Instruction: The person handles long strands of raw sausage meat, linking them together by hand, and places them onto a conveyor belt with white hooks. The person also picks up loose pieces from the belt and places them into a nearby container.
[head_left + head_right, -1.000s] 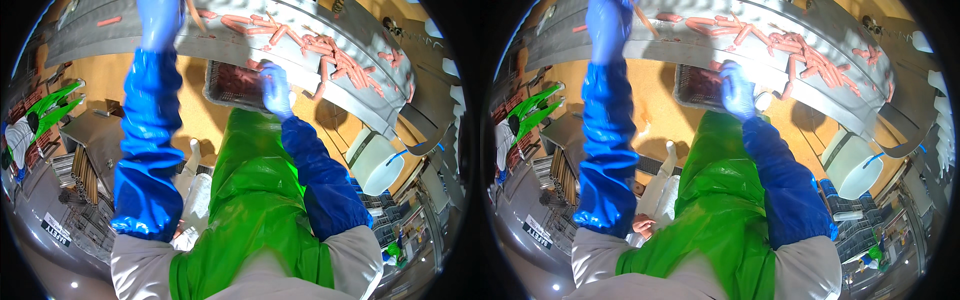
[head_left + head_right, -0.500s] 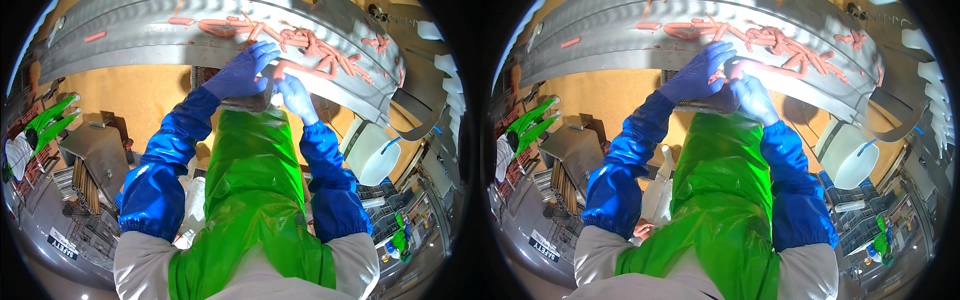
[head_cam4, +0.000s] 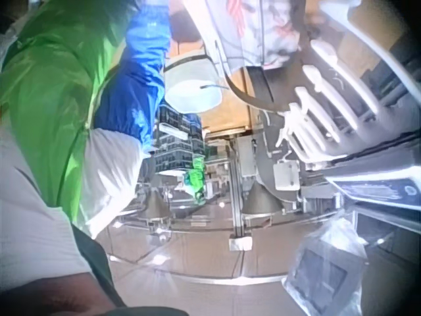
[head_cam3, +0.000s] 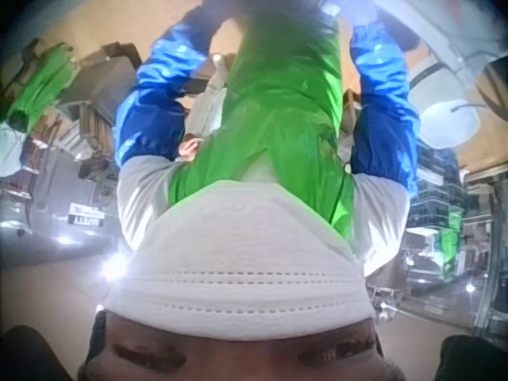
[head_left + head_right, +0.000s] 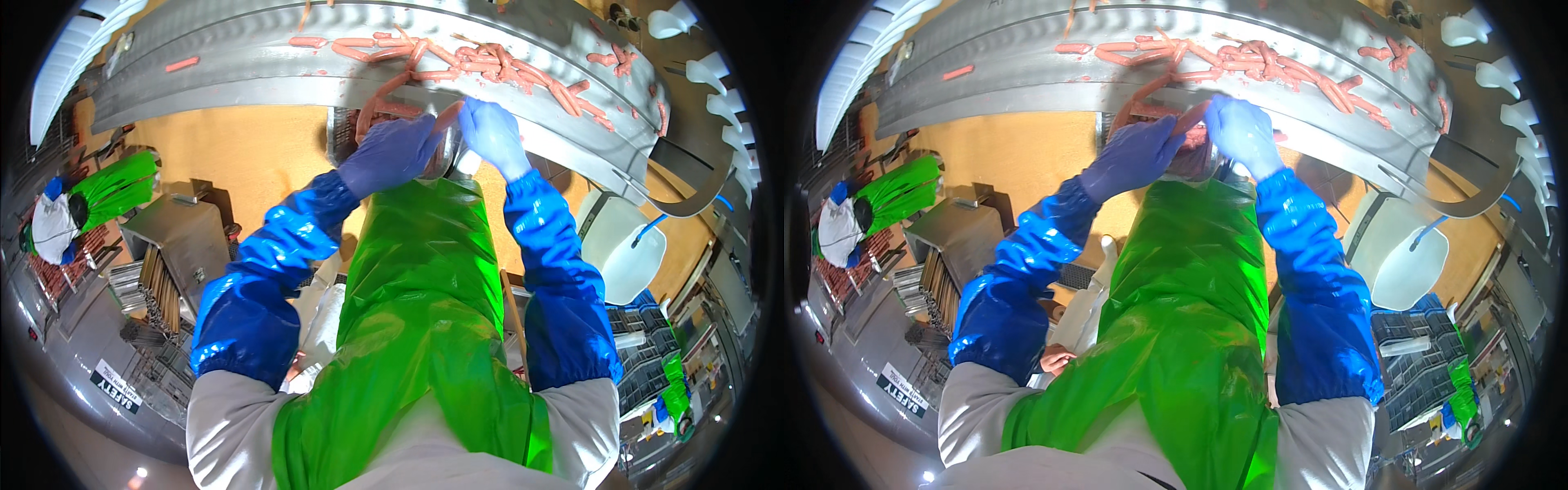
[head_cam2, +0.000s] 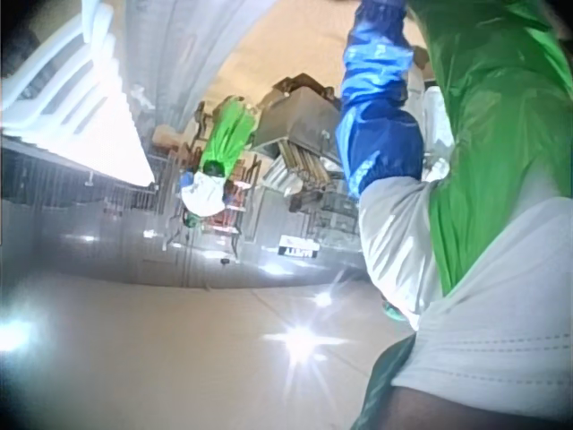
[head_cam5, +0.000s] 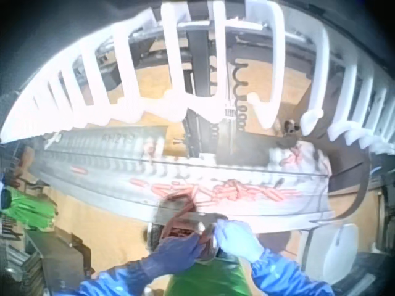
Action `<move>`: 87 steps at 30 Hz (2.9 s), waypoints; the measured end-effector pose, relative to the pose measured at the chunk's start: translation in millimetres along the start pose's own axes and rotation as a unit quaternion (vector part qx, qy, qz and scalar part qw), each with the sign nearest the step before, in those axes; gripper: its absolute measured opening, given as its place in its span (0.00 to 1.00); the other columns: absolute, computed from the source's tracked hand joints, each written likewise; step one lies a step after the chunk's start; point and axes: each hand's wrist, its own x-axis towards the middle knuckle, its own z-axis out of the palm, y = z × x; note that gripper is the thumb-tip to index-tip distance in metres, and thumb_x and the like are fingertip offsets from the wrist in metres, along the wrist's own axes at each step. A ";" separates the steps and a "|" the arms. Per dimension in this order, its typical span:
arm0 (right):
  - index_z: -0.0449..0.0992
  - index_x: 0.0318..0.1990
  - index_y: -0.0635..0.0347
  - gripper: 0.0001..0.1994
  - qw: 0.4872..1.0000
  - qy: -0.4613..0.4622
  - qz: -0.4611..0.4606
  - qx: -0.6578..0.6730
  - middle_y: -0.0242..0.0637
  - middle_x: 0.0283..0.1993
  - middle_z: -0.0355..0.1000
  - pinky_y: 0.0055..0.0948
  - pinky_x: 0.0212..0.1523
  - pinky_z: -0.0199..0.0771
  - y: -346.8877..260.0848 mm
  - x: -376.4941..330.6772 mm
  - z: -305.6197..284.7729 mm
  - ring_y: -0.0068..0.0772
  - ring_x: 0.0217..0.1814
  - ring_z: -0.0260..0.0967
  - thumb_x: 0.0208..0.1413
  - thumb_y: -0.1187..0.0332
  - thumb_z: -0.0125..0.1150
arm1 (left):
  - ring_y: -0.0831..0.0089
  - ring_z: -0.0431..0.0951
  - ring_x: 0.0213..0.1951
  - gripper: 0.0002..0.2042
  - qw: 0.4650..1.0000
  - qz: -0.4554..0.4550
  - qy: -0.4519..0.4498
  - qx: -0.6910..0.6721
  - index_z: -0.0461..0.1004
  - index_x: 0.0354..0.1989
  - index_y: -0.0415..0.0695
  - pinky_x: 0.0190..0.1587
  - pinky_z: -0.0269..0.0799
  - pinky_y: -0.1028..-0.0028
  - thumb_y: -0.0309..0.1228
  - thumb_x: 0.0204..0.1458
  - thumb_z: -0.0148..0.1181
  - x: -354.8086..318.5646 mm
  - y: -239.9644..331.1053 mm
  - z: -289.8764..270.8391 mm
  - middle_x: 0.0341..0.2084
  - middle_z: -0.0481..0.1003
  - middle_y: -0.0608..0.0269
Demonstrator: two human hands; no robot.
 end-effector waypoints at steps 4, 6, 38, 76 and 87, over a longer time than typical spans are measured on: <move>0.77 0.39 0.63 0.19 0.957 0.161 0.095 0.220 0.46 0.35 0.76 0.45 0.38 0.73 92.8 35.8 55.7 0.48 0.36 0.76 0.64 0.56 0.45 | 0.57 0.78 0.31 0.13 0.982 -0.066 0.098 -0.148 0.71 0.40 0.39 0.35 0.71 0.58 0.37 0.64 0.47 3.1 7.4 11.8 0.27 0.77 0.51; 0.73 0.32 0.62 0.19 0.890 0.077 0.068 0.443 0.40 0.30 0.71 0.36 0.39 0.71 44.1 21.9 10.4 0.37 0.32 0.69 0.65 0.55 0.46 | 0.68 0.76 0.27 0.11 0.926 -0.136 0.136 -0.324 0.70 0.41 0.39 0.33 0.70 0.62 0.35 0.65 0.47 2.8 3.8 12.0 0.25 0.75 0.60; 0.76 0.50 0.57 0.16 0.950 -0.120 -0.126 0.260 0.47 0.45 0.77 0.39 0.50 0.70 -46.8 -66.8 -101.6 0.47 0.51 0.74 0.55 0.65 0.57 | 0.58 0.76 0.51 0.18 0.993 0.052 -0.105 0.002 0.73 0.52 0.45 0.54 0.69 0.61 0.43 0.63 0.48 -21.1 49.6 -66.0 0.51 0.76 0.53; 0.70 0.33 0.66 0.15 0.881 0.039 -0.349 0.318 0.40 0.25 0.64 0.36 0.29 0.61 -143.3 -8.6 1.4 0.29 0.27 0.59 0.59 0.62 0.43 | 0.52 0.77 0.39 0.16 0.986 0.036 -0.085 0.138 0.77 0.39 0.41 0.43 0.70 0.58 0.39 0.56 0.48 -124.7 29.9 -148.6 0.36 0.79 0.48; 0.73 0.39 0.65 0.09 0.865 0.089 -0.416 0.264 0.46 0.36 0.69 0.38 0.42 0.68 -99.7 27.4 55.3 0.46 0.37 0.68 0.51 0.74 0.50 | 0.72 0.64 0.28 0.10 0.864 -0.008 0.187 -0.468 0.66 0.30 0.42 0.36 0.65 0.69 0.31 0.63 0.46 -183.4 44.1 -209.6 0.22 0.63 0.66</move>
